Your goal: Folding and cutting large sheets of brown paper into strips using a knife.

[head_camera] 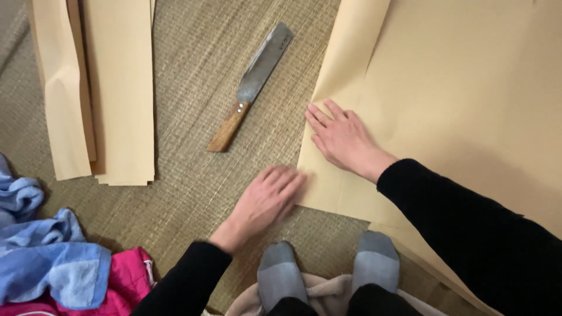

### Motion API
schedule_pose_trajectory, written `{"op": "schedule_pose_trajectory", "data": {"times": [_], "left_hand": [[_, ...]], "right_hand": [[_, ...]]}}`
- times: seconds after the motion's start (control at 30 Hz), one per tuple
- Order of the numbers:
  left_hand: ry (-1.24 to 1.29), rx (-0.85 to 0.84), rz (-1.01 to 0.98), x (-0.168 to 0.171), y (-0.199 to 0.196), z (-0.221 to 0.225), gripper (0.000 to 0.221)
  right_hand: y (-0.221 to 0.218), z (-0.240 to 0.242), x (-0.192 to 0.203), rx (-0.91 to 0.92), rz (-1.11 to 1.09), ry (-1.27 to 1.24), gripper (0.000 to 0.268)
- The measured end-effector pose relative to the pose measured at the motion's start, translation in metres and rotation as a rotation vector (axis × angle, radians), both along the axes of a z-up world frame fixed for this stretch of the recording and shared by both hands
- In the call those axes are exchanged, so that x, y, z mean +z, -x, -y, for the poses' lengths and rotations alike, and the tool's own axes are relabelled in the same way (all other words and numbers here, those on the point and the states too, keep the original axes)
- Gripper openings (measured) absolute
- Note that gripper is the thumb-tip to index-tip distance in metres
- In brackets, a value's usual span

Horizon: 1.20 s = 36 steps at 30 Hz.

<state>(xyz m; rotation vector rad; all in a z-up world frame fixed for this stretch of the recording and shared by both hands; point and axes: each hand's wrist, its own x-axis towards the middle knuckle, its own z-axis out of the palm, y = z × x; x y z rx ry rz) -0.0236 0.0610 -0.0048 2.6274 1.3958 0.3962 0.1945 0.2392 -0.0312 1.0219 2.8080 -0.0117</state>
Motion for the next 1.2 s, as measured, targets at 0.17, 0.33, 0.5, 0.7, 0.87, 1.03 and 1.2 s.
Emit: {"op": "schedule_pose_trajectory", "data": {"times": [0.17,0.33,0.5,0.7,0.87,1.03,1.2], "left_hand": [[-0.085,0.073,-0.162,-0.026,-0.003,-0.062,0.068],[-0.018,0.061,-0.175,-0.058,0.005,-0.075,0.079],[-0.053,0.072,-0.05,-0.06,0.005,-0.074,0.075],[-0.038,0.087,-0.008,-0.061,0.005,-0.074,0.074],[-0.037,0.093,0.003,-0.059,0.006,-0.075,0.074],[-0.036,0.091,0.002,-0.059,0.005,-0.074,0.073],[-0.011,0.085,-0.037,-0.062,0.006,-0.074,0.074]], "right_hand": [[-0.006,-0.002,-0.008,0.014,-0.092,-0.018,0.058],[-0.01,-0.009,0.002,0.025,-0.175,-0.026,0.053],[-0.008,-0.03,-0.014,0.02,-0.165,-0.143,0.051],[0.001,-0.074,-0.024,-0.019,-0.18,-0.193,0.053],[0.005,-0.105,-0.029,-0.056,-0.195,-0.148,0.056],[0.014,-0.104,-0.016,-0.093,-0.137,-0.068,0.06],[0.017,-0.04,-0.017,0.022,-0.172,-0.148,0.066]]}}
